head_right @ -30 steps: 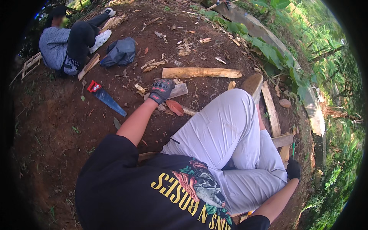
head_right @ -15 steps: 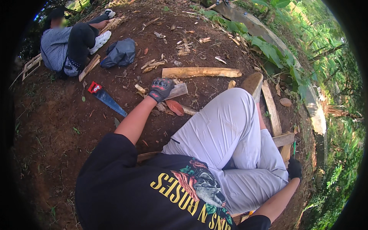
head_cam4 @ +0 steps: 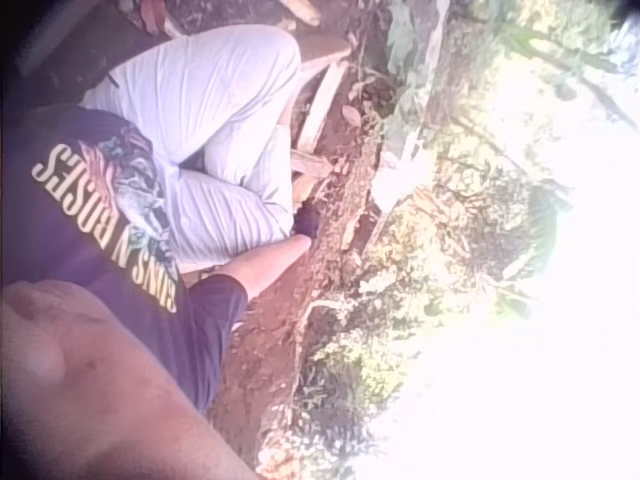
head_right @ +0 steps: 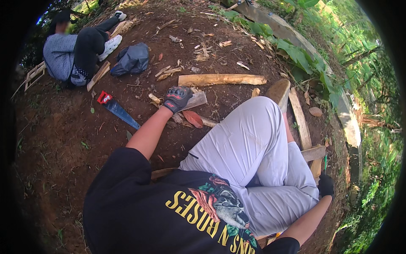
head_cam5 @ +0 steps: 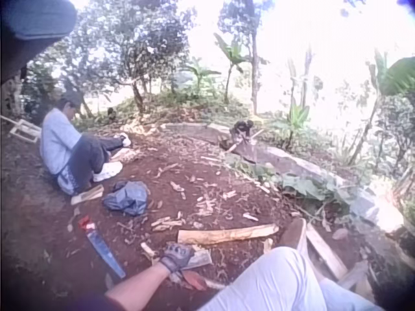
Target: The person sits on the ground and uses a hammer to drive nails into wooden planks, assembling a small wooden frame. They repeatedly position the planks and strike the nails to secure the structure.
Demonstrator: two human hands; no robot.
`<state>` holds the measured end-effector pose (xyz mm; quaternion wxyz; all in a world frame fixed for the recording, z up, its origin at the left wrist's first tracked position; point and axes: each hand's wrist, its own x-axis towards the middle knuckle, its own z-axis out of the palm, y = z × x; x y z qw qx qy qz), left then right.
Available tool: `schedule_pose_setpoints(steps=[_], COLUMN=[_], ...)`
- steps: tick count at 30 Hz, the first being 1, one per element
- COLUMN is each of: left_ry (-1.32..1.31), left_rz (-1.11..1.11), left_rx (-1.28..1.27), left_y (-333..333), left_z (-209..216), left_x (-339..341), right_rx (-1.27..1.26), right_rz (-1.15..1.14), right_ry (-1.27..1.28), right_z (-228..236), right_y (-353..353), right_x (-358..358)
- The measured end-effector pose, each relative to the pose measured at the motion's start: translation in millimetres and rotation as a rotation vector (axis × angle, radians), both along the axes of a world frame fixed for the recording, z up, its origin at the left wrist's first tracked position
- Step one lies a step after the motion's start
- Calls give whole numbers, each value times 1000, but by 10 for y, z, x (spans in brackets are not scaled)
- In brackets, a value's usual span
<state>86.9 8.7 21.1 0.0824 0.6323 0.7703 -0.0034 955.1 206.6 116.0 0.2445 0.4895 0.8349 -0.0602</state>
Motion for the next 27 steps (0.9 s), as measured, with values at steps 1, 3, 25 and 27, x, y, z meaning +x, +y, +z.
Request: schedule_pose_setpoints(steps=[1, 3, 25, 27], left_ry=[6, 16, 152, 68], left_rz=[8, 24, -255, -162], left_rx=[-12, -35, 78, 74], left_y=[1, 11, 240, 247], left_z=[16, 40, 86, 10], left_x=[3, 18, 211, 208], right_rx=[0, 2, 34, 160], right_rz=[8, 22, -34, 115], right_ry=[10, 27, 313, 289], right_z=[-6, -4, -311, -280], right_y=[-2, -9, 24, 15], right_x=[-6, -14, 223, 314])
